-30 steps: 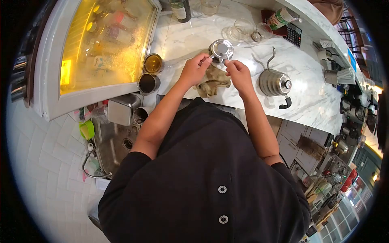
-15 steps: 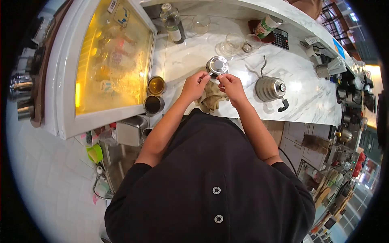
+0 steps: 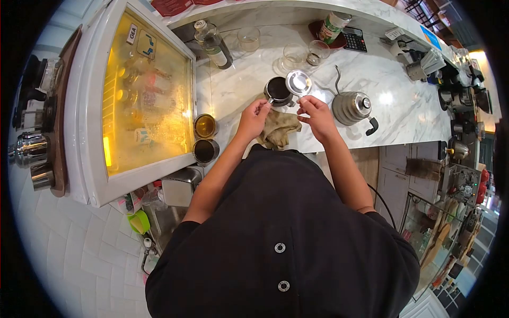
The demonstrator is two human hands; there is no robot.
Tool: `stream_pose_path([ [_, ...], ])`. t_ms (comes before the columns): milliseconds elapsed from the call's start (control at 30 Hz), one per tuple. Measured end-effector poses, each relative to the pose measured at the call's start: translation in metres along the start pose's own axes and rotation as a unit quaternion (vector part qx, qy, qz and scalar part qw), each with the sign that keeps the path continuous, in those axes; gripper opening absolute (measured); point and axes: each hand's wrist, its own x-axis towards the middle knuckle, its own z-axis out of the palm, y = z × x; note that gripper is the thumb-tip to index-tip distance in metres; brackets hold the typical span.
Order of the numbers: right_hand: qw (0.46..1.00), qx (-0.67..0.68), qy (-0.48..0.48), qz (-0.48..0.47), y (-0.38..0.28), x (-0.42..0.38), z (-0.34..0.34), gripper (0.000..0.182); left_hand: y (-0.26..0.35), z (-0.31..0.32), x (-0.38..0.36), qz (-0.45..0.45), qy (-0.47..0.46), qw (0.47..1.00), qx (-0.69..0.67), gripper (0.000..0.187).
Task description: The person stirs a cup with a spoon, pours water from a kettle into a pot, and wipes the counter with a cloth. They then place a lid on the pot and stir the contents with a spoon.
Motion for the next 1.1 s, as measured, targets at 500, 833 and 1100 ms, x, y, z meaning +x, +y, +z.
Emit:
stream_pose_path([
  [500, 0.986, -0.07, 0.126, 0.083, 0.087, -0.029, -0.065, 0.022, -0.01, -0.002, -0.016, 0.026, 0.059, 0.994, -0.09, 0.035],
  [833, 0.973, -0.047, 0.134, 0.181, 0.112, -0.035, -0.082, 0.02, -0.013, 0.003, -0.044, 0.044, 0.098, 0.993, -0.039, 0.035],
  [1100, 0.972, -0.075, 0.137, 0.174, 0.123, -0.062, -0.09, 0.021, -0.003, 0.023, -0.066, 0.04, 0.105, 0.989, -0.099, 0.037],
])
